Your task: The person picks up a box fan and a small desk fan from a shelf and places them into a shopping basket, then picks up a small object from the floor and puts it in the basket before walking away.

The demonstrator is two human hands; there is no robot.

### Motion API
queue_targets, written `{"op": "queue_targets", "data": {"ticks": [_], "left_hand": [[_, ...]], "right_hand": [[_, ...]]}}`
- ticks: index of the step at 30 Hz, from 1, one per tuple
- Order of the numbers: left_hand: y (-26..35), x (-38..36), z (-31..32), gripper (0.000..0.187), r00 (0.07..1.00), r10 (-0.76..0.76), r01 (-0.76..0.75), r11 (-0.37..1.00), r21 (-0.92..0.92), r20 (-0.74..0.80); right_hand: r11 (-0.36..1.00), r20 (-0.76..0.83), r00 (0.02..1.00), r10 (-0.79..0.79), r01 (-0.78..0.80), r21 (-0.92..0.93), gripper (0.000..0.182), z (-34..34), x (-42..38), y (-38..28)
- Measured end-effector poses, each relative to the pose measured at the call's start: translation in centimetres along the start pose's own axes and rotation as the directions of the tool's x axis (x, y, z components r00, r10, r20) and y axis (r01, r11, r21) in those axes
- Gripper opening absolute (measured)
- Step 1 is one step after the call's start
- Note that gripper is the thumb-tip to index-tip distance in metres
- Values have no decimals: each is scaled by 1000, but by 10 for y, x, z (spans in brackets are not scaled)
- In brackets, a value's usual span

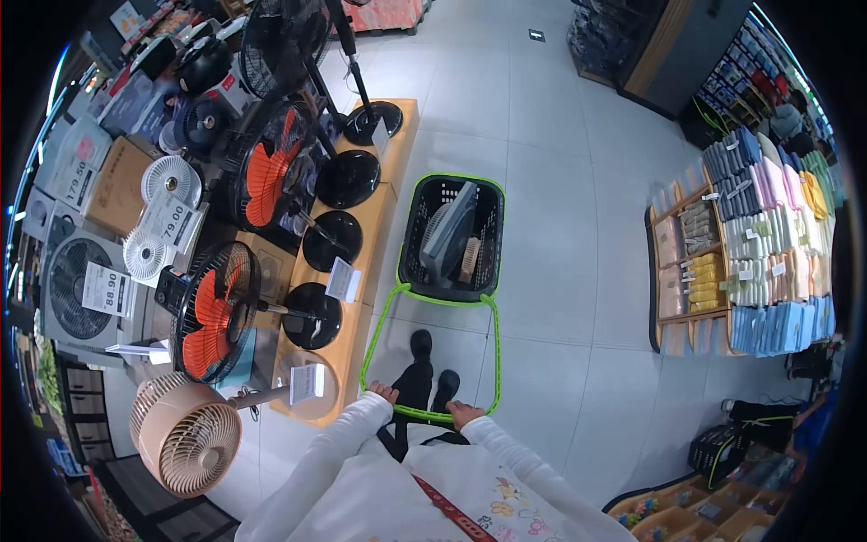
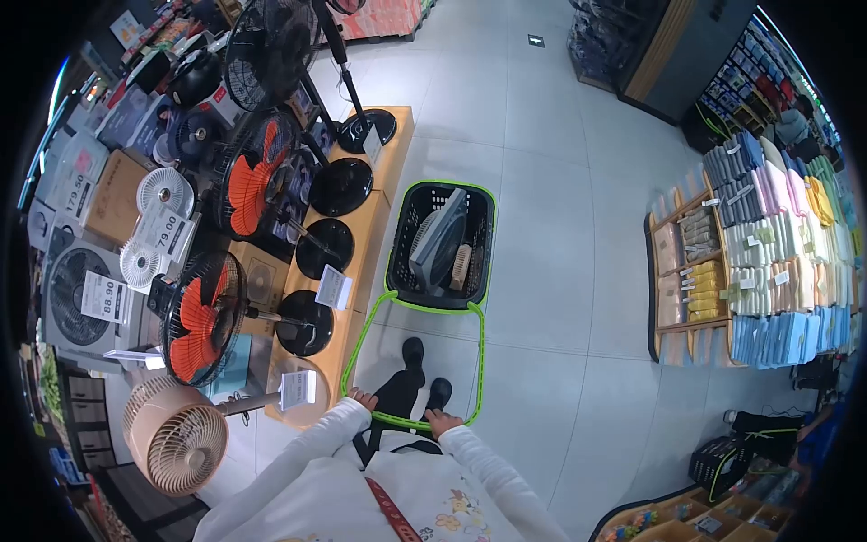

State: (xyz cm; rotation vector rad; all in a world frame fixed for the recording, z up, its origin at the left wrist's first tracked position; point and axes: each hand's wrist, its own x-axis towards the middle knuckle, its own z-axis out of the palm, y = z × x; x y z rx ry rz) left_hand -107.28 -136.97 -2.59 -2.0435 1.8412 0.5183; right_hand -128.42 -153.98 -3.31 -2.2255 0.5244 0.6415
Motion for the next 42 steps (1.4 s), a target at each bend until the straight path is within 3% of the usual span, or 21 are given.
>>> {"op": "queue_targets", "data": {"ticks": [2, 6, 8, 9, 12, 14, 17, 18, 20, 21, 22, 23, 29, 32, 35, 38, 40, 42], "left_hand": [[-10, 15, -2, 25, 998, -4, 0, 998, -65, -63], [-30, 55, -23, 24, 993, 2, -11, 997, -79, -117], [-43, 77, -40, 29, 999, 29, -26, 995, -98, 26], [-51, 90, -41, 29, 1000, 24, -22, 995, -101, 20], [-79, 132, -40, 28, 995, 58, -68, 989, -130, -77], [-97, 155, -37, 23, 925, 7, -99, 970, -223, -381], [-126, 188, -47, 21, 915, -40, -64, 968, -244, -401], [-136, 199, -51, 21, 913, -43, -63, 967, -245, -406], [-152, 217, -58, 20, 979, 7, -64, 958, -279, -203], [-156, 222, -69, 20, 980, 6, -64, 956, -286, -198], [-162, 227, -88, 23, 999, -7, 19, 957, -291, 41], [-167, 235, -102, 25, 961, -20, 98, 957, -273, 275], [-189, 294, -129, 30, 874, 27, 120, 956, -268, 486], [-198, 325, -130, 30, 872, 94, 70, 947, -313, 480], [-210, 374, -135, 30, 793, 204, 29, 929, -369, 574], [-223, 420, -182, 31, 761, 250, -22, 933, -360, 599], [-227, 455, -183, 31, 760, 249, -22, 933, -360, 600], [-229, 486, -183, 32, 758, 251, -18, 930, -366, 602]], "right_hand": [[993, -125, 985, -121, 120, -13, 21, -7, 14, 6], [985, -177, 970, -168, 160, -62, 19, -28, 46, 25], [990, -108, 987, -119, 110, -86, 15, -42, 65, 33], [989, -108, 987, -122, 113, -94, 15, -49, 74, 36], [993, -131, 989, -63, 49, -108, 14, -83, 103, 45], [992, -109, 994, -9, -5, -129, 15, -112, 123, 44], [982, -105, 994, -15, -5, -187, 14, -152, 151, 43], [978, -100, 994, 49, -67, -196, 15, -159, 164, 44], [970, -90, 990, 111, -128, -209, 15, -174, 187, 51], [968, -116, 986, 120, -142, -209, 16, -180, 193, 55], [966, -142, 981, 131, -158, -205, 17, -189, 197, 55], [963, -114, 981, 155, -176, -206, 12, -199, 202, 57], [958, -99, 975, 198, -213, -191, 14, -249, 235, 78], [949, -97, 977, 189, -208, -239, 11, -272, 253, 97], [948, -165, 978, 131, -172, -269, 9, -302, 272, 119], [940, -220, 970, 106, -170, -297, 7, -325, 297, 154], [949, -355, 935, 14, -124, -290, 6, -344, 315, 177], [944, -391, 920, 6, -134, -302, 7, -369, 331, 200]]}}
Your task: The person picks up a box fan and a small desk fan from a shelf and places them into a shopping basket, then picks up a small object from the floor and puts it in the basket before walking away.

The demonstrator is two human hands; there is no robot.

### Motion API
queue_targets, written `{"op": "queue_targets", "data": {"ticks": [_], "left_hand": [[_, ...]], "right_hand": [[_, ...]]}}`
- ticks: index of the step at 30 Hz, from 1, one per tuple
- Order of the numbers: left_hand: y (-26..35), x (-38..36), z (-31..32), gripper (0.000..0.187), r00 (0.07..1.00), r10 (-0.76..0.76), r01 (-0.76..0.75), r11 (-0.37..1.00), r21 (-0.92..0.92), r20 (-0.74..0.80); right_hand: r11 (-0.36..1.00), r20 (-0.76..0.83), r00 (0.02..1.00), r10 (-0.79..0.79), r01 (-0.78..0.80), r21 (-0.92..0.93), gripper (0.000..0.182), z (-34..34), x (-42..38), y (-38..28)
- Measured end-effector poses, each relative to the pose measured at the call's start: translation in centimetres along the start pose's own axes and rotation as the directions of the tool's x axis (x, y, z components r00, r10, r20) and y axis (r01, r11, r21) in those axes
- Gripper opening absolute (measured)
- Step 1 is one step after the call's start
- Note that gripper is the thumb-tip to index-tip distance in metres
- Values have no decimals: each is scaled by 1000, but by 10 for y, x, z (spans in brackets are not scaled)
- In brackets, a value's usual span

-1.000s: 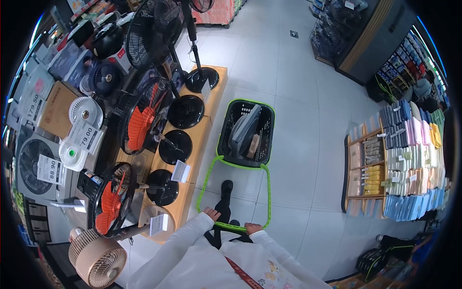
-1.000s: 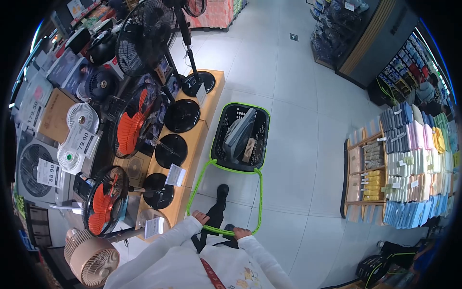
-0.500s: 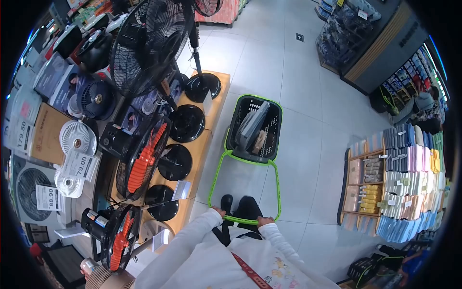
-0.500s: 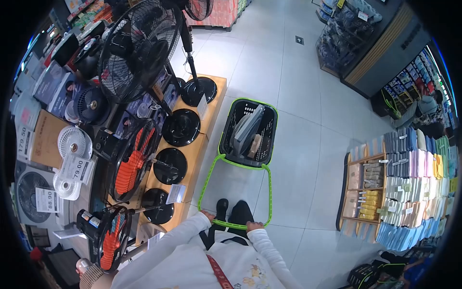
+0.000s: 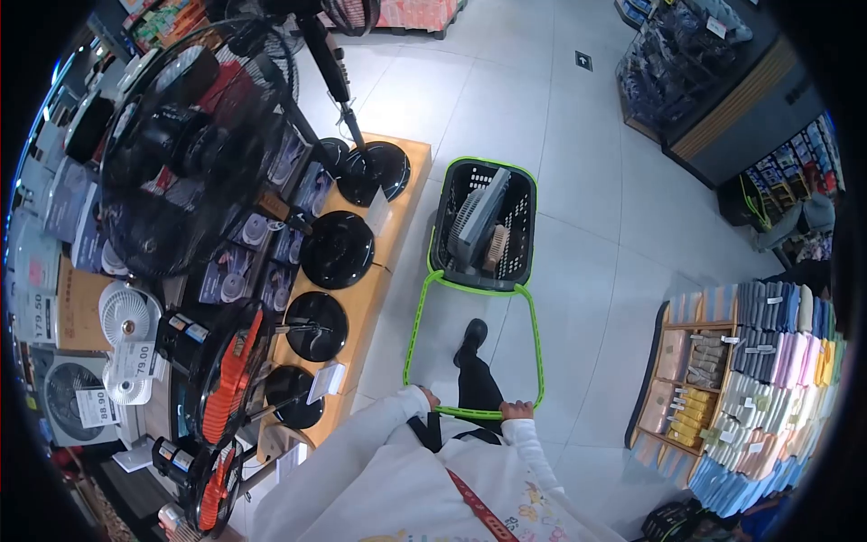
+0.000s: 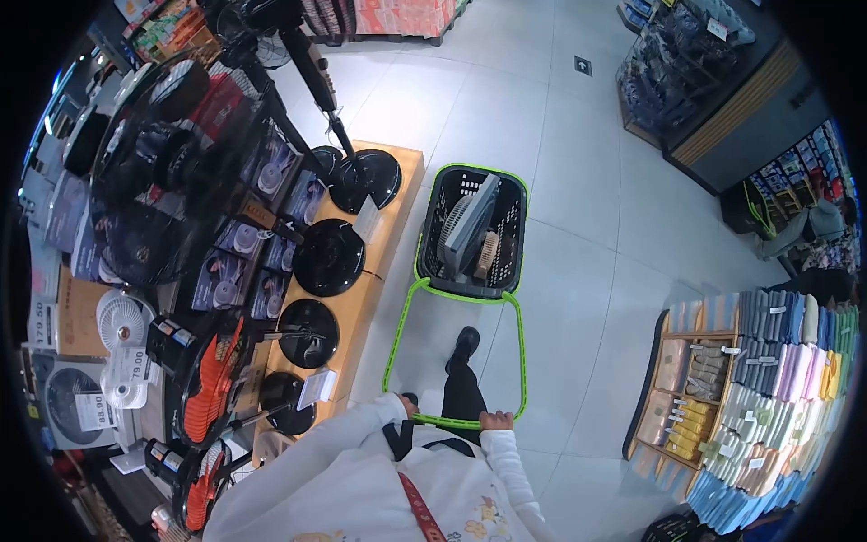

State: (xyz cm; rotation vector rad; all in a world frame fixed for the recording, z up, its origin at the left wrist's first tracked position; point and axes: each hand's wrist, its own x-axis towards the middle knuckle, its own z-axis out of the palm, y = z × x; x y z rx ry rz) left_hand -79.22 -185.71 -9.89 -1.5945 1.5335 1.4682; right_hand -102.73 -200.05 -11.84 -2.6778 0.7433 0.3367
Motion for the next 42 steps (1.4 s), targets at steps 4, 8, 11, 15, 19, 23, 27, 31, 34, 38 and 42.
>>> {"op": "queue_targets", "data": {"ticks": [4, 8, 11, 15, 19, 23, 27, 31, 34, 38, 42], "left_hand": [[-7, 51, -53, 27, 995, 44, -56, 990, -133, -88], [-9, 81, -93, 26, 984, -2, -25, 988, -151, -176], [5, 45, -173, 26, 980, -40, 9, 987, -162, -193], [-7, 64, -211, 27, 967, -54, 18, 989, -145, -250], [-28, 84, -249, 28, 932, -17, -28, 993, -118, -362], [-44, 91, -318, 32, 958, -22, -8, 994, -105, -286], [-55, 104, -397, 35, 992, -36, 6, 972, -237, -124], [-67, 111, -460, 37, 988, 13, -55, 958, -283, -151], [-81, 121, -508, 38, 979, 40, -100, 949, -300, -199], [-87, 139, -546, 38, 971, 69, -136, 948, -288, -230], [-88, 149, -582, 38, 961, 70, -156, 937, -314, -267]], "right_hand": [[998, -88, 996, 1, -7, -67, 13, -18, 54, 58], [998, -47, 999, 22, -25, -58, 12, -39, 104, 111], [997, 6, 1000, -4, 5, -80, 10, -58, 144, 139], [995, 16, 998, -58, 59, -83, 9, -69, 194, 167], [992, 2, 997, -79, 79, -101, 9, -84, 245, 195], [990, 85, 995, -55, 66, -122, 14, -114, 304, 217], [992, 87, 996, -10, 21, -126, 15, -152, 364, 246], [989, -36, 999, -30, 25, -147, 15, -201, 420, 271], [990, -106, 993, -58, 44, -132, 15, -229, 467, 291], [990, -36, 997, -74, 69, -122, 17, -259, 512, 311], [985, -3, 997, -76, 74, -153, 18, -272, 550, 343]]}}
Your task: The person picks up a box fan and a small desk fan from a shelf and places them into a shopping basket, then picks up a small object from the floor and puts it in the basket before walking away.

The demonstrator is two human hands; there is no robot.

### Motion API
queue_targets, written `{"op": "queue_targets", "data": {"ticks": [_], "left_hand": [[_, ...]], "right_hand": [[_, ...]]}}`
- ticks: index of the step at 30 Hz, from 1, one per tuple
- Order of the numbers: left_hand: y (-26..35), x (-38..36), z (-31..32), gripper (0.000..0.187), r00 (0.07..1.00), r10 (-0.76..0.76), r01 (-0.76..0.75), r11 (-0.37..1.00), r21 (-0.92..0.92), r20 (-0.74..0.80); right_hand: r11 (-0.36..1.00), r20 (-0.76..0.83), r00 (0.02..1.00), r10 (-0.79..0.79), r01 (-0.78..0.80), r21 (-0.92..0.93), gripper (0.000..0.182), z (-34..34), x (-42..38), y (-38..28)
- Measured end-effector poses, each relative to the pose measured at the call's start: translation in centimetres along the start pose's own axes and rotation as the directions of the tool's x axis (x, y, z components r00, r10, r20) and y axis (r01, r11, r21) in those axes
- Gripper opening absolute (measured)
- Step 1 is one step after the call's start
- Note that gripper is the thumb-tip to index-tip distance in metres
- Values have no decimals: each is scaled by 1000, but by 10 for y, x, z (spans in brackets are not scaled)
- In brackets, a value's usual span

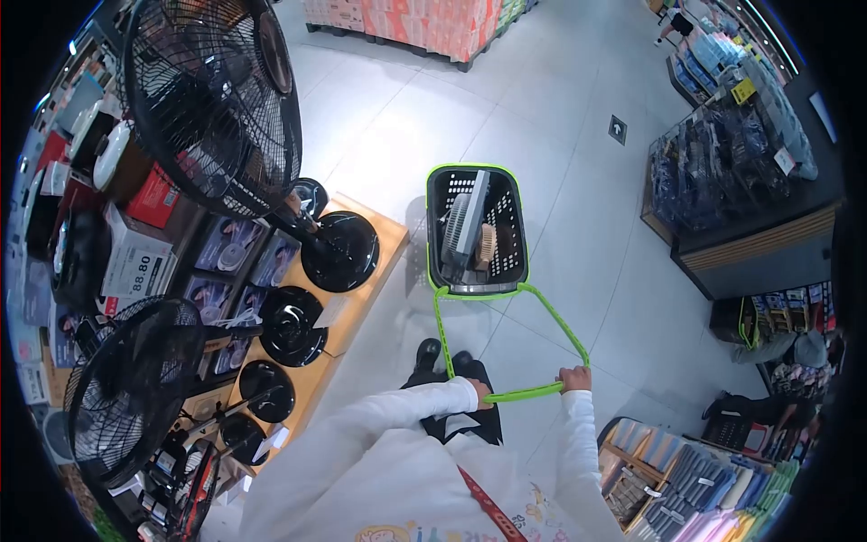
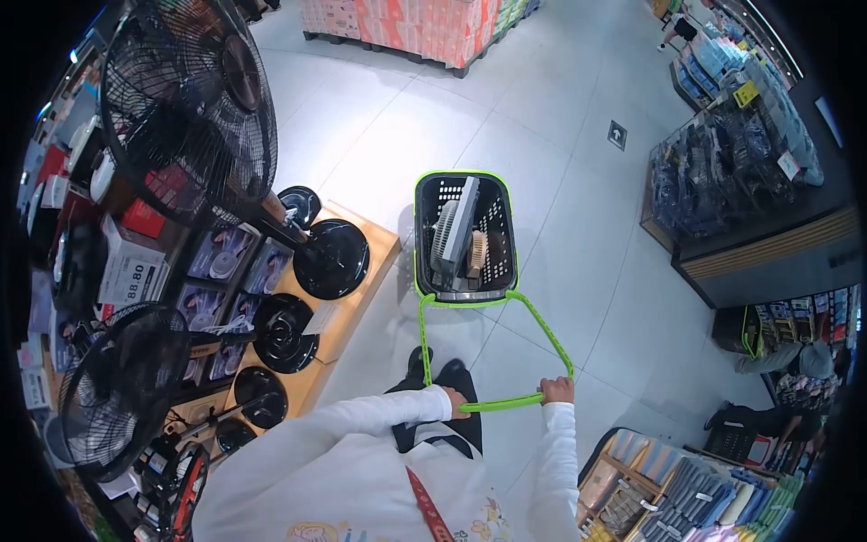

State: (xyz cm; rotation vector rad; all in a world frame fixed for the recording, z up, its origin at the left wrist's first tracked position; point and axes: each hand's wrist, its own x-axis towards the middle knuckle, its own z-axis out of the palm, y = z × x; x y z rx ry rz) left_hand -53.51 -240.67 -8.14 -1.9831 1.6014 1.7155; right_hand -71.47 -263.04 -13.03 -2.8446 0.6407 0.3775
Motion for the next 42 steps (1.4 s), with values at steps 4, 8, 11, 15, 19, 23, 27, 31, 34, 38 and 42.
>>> {"op": "queue_targets", "data": {"ticks": [4, 8, 11, 15, 19, 23, 27, 31, 34, 38, 42], "left_hand": [[14, 24, -29, 38, 1000, 2, -5, 996, -88, -30], [27, 57, -51, 41, 997, 60, -66, 990, -122, -51], [37, 80, -76, 40, 993, 117, -120, 983, -138, -25], [51, 121, -111, 40, 986, 156, -163, 966, -199, -53], [68, 163, -155, 38, 984, 175, -179, 961, -210, -36], [75, 199, -187, 37, 980, 185, -200, 938, -283, -76], [79, 225, -219, 36, 983, 161, -181, 925, -333, -87], [76, 236, -243, 35, 979, 166, -199, 911, -361, -119], [72, 250, -252, 35, 981, 169, -193, 905, -380, -94], [67, 256, -265, 38, 980, 162, -195, 908, -370, -118], [54, 261, -269, 36, 986, 123, -158, 915, -372, -115]], "right_hand": [[998, -42, 999, -33, 31, -50, 15, -14, 31, 36], [997, -34, 997, -68, 67, -50, 10, -32, 60, 73], [993, -71, 992, -105, 102, -52, 9, -33, 82, 104], [996, -25, 996, -87, 86, -36, 10, -49, 125, 146], [982, -104, 977, -187, 186, -16, 12, -66, 175, 193], [966, -172, 950, -260, 258, -36, 13, -71, 228, 231], [961, -80, 957, -278, 276, -36, 10, -73, 270, 264], [946, -90, 942, -325, 322, -45, 11, -78, 303, 275], [951, -94, 947, -306, 308, 5, 10, -71, 315, 283], [945, -85, 941, -326, 327, -1, 12, -75, 337, 284], [936, -118, 930, -348, 351, 8, 13, -70, 353, 276]]}}
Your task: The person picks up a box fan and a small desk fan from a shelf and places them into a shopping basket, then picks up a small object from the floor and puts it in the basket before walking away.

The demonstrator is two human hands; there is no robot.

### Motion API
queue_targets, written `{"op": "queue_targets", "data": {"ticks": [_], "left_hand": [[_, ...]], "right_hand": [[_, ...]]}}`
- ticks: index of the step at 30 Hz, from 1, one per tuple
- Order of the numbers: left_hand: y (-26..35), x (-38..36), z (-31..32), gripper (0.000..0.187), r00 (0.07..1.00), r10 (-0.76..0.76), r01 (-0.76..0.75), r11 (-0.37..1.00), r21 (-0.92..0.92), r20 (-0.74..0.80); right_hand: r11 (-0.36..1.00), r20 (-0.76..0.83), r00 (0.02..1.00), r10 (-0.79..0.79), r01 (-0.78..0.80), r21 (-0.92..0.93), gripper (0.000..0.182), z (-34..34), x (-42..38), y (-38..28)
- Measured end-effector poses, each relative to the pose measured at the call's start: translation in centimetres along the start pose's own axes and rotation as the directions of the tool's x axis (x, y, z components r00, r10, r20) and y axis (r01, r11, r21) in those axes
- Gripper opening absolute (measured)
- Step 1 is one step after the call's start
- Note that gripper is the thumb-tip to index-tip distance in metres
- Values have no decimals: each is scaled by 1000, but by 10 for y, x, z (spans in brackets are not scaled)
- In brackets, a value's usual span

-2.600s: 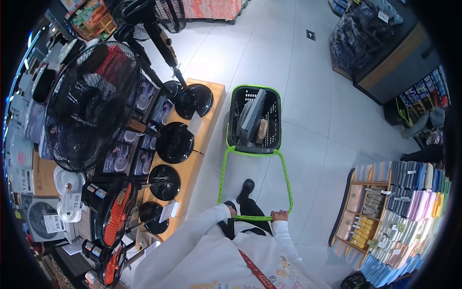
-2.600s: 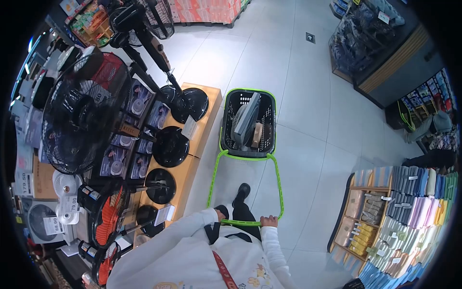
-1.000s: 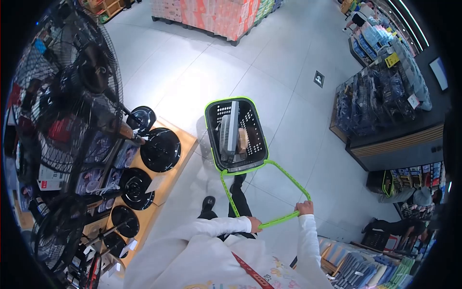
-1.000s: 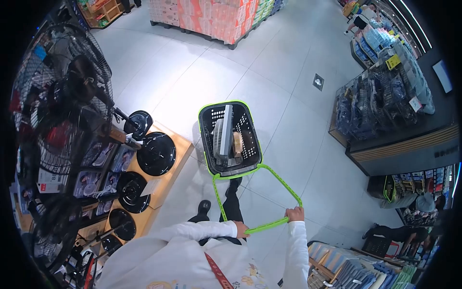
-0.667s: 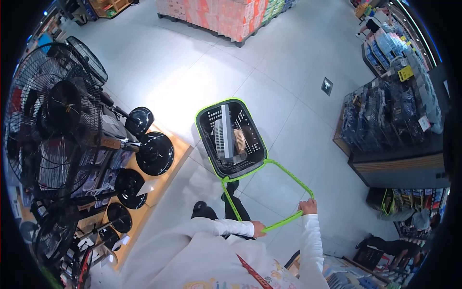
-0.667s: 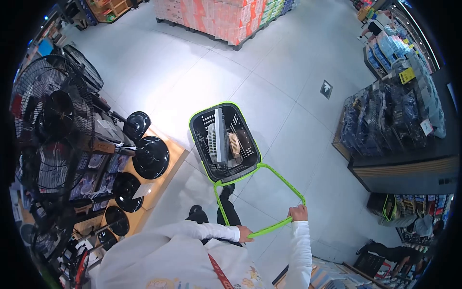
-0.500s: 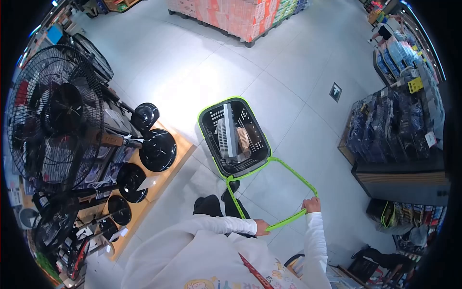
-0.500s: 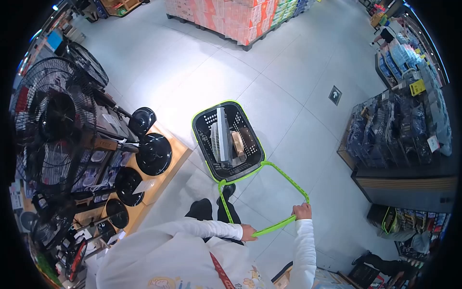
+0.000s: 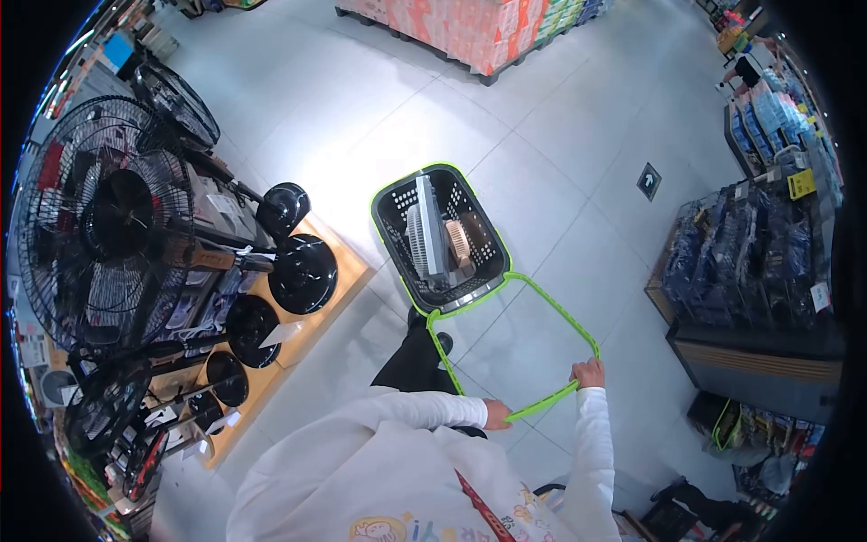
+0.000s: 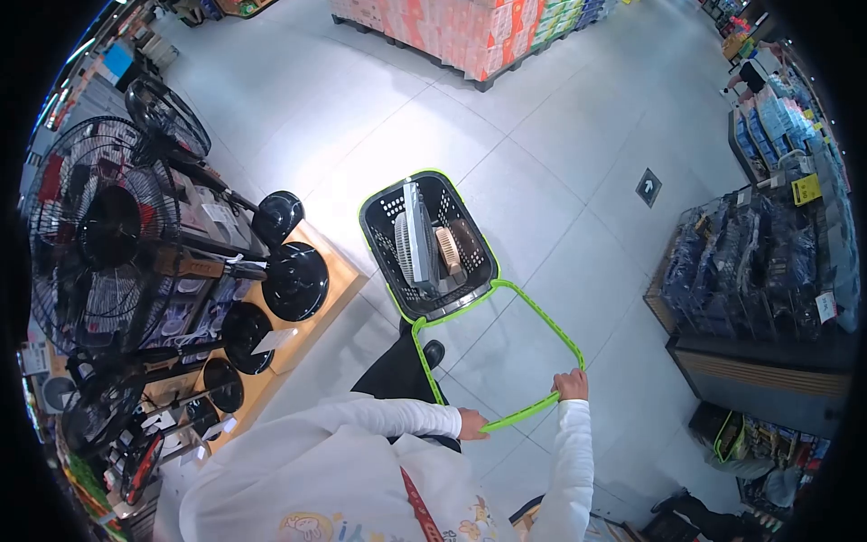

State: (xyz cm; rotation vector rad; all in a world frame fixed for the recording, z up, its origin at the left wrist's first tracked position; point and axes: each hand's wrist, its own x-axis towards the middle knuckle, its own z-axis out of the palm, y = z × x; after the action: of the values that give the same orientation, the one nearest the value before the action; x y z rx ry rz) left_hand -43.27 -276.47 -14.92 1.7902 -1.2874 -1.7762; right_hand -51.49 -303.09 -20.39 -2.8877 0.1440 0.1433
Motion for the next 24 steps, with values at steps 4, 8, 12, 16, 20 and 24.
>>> {"op": "queue_targets", "data": {"ticks": [4, 8, 12, 16, 20, 24], "left_hand": [[-12, 4, -17, 33, 999, -37, 38, 999, 24, -33], [-31, 1, -48, 33, 996, -59, 61, 998, 20, -66], [-51, 5, -82, 33, 987, -106, 110, 994, 25, -123], [-70, 5, -126, 31, 979, -110, 111, 994, -4, -169], [-91, -11, -175, 30, 977, -106, 102, 994, -28, -187], [-101, -14, -216, 29, 969, -118, 114, 993, -35, -215]], "right_hand": [[999, 0, 999, -41, 41, 26, 12, -6, 33, -1], [997, -20, 997, -76, 76, 3, 12, -3, 78, -6], [985, -39, 985, -168, 166, -53, 12, -8, 135, -4], [974, -52, 974, -221, 218, -66, 12, -14, 196, -2], [967, -16, 968, -250, 248, -60, 12, -19, 253, -15], [958, -18, 959, -284, 283, -54, 13, -30, 304, -14]]}}
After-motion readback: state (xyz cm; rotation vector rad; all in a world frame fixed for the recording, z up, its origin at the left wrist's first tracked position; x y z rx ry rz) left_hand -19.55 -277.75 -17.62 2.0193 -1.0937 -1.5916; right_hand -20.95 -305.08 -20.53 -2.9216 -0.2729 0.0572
